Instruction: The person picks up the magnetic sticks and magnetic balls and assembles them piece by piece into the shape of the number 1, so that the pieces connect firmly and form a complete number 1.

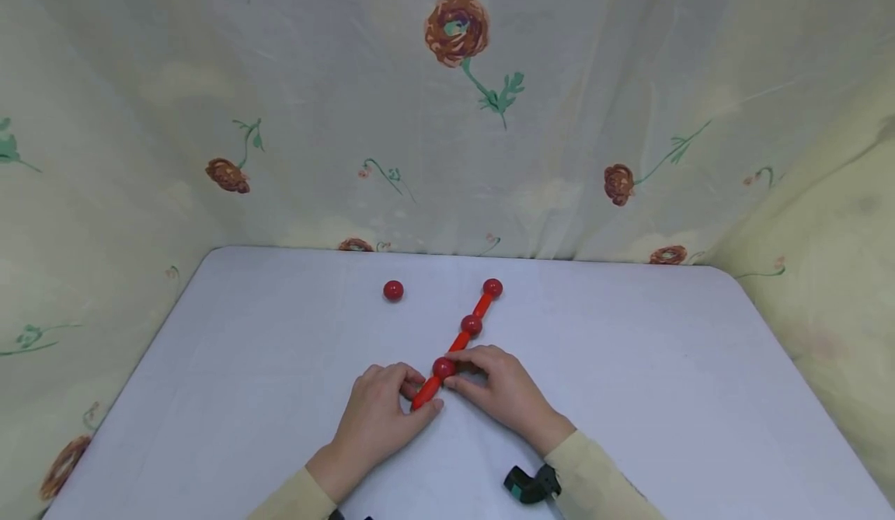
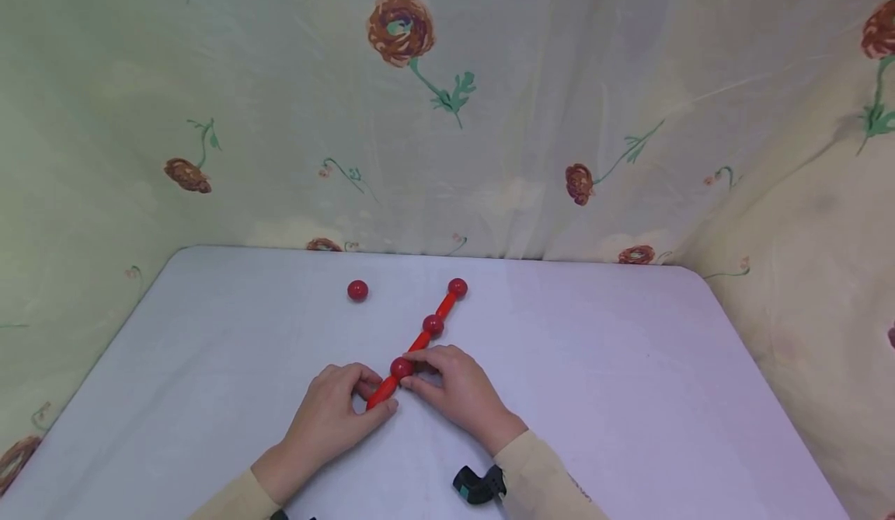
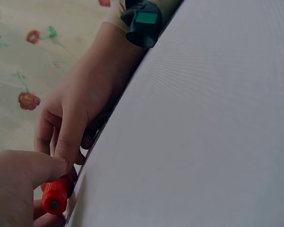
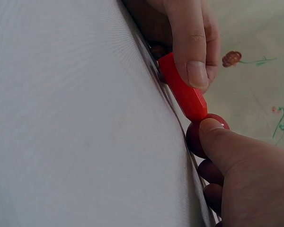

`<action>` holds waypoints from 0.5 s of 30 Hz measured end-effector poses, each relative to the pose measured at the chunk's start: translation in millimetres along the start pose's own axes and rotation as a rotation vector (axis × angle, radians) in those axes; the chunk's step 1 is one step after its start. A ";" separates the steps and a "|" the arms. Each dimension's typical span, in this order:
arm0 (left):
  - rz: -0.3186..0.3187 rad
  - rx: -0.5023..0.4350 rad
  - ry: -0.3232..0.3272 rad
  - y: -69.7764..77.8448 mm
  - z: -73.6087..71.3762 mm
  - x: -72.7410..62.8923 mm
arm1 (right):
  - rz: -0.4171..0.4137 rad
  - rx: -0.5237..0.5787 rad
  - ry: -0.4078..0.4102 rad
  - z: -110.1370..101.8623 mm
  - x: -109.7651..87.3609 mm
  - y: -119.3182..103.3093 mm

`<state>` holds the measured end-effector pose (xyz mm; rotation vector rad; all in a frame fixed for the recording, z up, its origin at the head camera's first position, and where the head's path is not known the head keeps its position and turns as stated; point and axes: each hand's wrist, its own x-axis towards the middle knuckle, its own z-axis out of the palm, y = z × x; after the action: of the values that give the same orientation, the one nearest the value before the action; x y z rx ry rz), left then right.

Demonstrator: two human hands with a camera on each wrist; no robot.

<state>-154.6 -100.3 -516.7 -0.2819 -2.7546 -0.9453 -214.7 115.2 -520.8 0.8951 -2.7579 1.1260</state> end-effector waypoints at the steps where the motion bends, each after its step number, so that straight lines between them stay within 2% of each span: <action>1: -0.012 0.002 -0.015 0.3 -0.2 0.2 | 0.003 0.000 -0.003 0.0 -0.3 0.3; 5: -0.066 -0.023 -0.089 0.9 -4.0 2.2 | 0.005 0.007 -0.005 -0.4 -1.0 0.4; 11: -0.195 -0.175 -0.217 -4.6 -18.5 13.0 | -0.008 0.014 -0.008 1.1 0.4 1.7; 13: -0.228 -0.204 -0.230 -9.1 -24.1 18.7 | -0.009 0.010 -0.008 1.3 0.6 2.1; 15: -0.250 -0.216 -0.217 -13.7 -29.8 25.3 | -0.007 0.003 -0.009 0.8 0.2 1.9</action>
<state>-178.1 -126.7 -495.0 -0.0773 -2.9337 -1.3546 -215.7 115.7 -522.6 0.9116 -2.7582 1.1289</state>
